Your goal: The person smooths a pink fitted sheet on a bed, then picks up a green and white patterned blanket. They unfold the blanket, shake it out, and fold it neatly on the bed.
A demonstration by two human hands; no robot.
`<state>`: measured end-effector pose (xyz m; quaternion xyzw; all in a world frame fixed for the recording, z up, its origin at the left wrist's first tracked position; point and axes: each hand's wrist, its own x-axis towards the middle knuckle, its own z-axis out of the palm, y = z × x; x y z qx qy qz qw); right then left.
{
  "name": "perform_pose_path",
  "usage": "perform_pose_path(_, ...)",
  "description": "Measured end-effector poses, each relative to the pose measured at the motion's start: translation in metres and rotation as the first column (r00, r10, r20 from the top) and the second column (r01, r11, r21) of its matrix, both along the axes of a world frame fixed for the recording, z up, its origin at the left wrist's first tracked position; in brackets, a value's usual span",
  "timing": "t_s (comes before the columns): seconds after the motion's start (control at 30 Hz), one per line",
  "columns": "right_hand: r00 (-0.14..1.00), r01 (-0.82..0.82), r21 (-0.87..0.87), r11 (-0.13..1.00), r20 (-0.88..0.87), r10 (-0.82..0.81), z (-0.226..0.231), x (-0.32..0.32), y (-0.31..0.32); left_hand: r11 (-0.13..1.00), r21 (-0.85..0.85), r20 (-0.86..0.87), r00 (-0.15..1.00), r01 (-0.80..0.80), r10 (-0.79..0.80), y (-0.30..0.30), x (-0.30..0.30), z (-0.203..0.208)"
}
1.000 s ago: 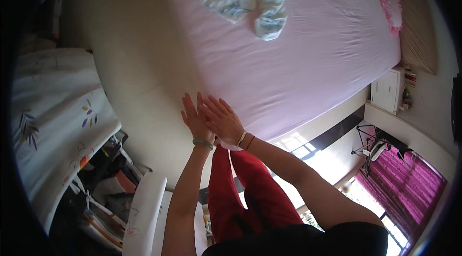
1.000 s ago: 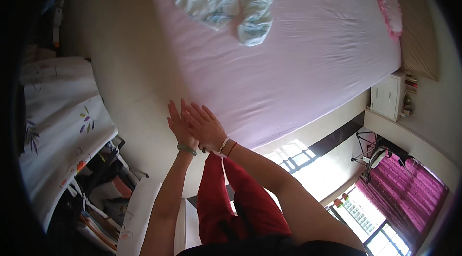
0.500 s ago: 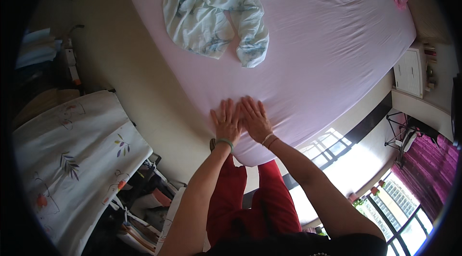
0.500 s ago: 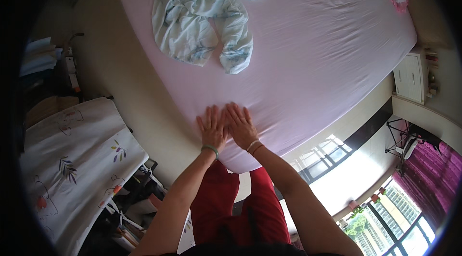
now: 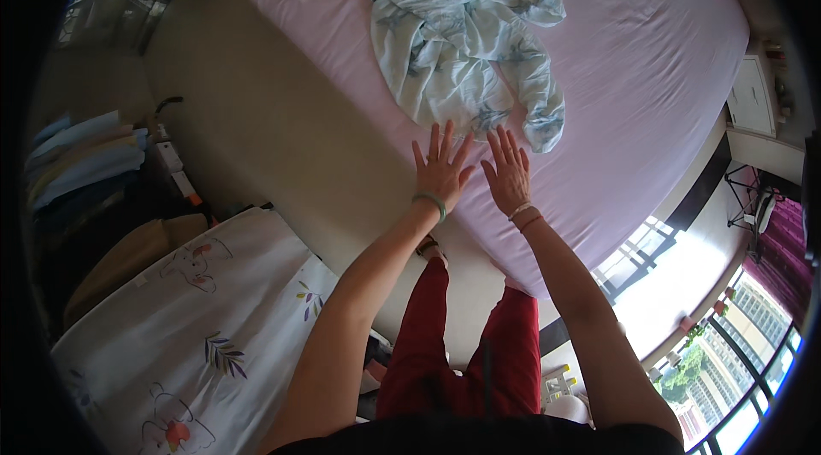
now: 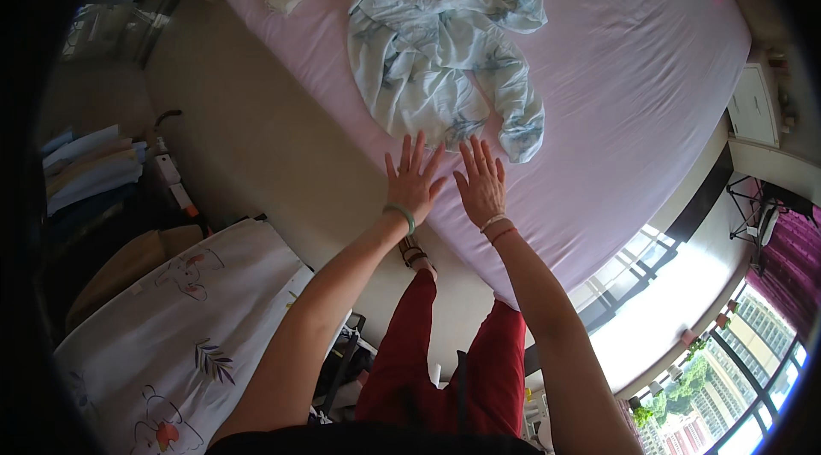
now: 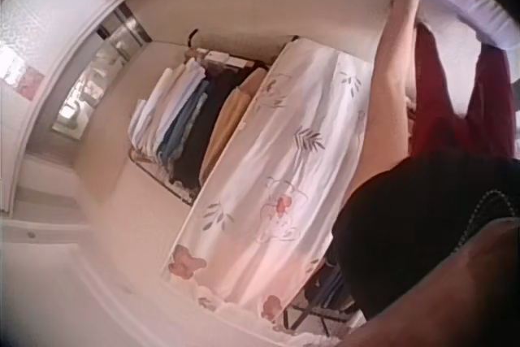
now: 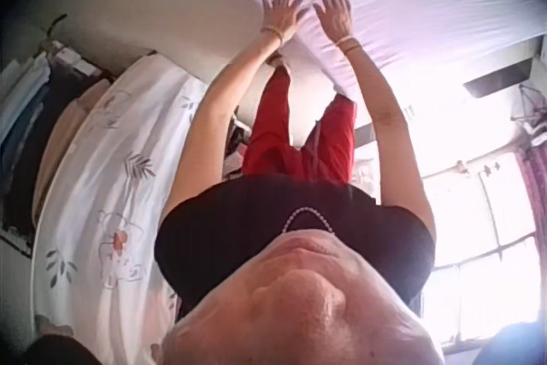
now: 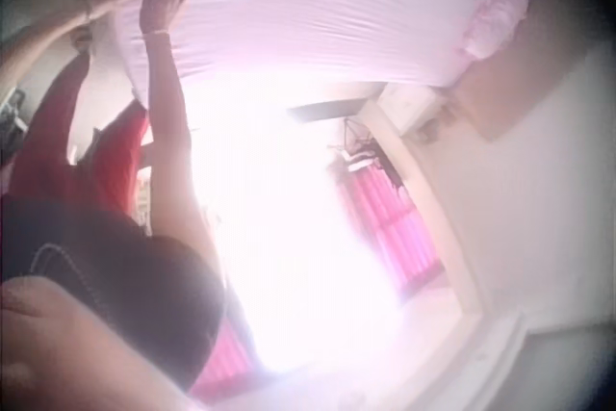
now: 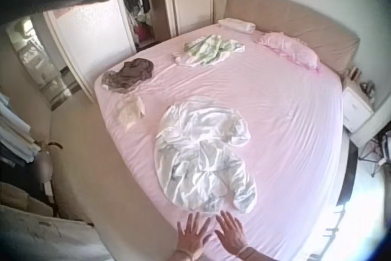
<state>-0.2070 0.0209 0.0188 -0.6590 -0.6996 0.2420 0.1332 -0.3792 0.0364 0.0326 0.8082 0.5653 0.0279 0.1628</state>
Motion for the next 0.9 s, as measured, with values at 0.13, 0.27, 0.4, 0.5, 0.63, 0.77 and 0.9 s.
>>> perform_pose_path(0.13,0.935,0.177,-0.114,0.978,0.33,-0.131,-0.014,-0.066,0.029,0.987,-0.16,-0.187,0.982,0.007,-0.037,0.053,-0.054,-0.024)
perform_pose_path(0.27,0.969,0.081,-0.23,0.97,0.247,-0.022,-0.01,-0.049,0.027,0.962,-0.263,-0.119,0.987,0.073,-0.107,0.038,-0.056,-0.014)
perform_pose_path(0.4,0.964,0.121,-0.265,0.957,0.26,-0.05,-0.006,-0.07,0.02,0.935,-0.29,-0.029,0.974,0.206,-0.224,0.054,-0.07,0.002)
perform_pose_path(0.5,0.954,0.116,-0.438,0.891,0.3,0.023,0.025,-0.125,0.042,0.889,-0.434,0.306,0.952,0.147,-0.008,0.083,-0.113,-0.015)
perform_pose_path(0.63,0.999,-0.033,-0.604,0.796,-0.018,0.027,0.078,-0.157,0.175,0.991,0.054,0.406,0.909,-0.123,0.091,0.197,-0.146,-0.002)
perform_pose_path(0.77,0.923,-0.039,0.245,0.969,-0.363,0.129,0.026,-0.198,0.316,0.97,0.236,0.136,0.99,-0.06,0.029,0.327,-0.173,-0.027)
perform_pose_path(0.9,0.952,-0.05,0.277,0.96,-0.277,0.13,-0.034,-0.224,0.418,0.982,0.177,-0.045,0.997,0.062,-0.055,0.401,-0.198,-0.061)
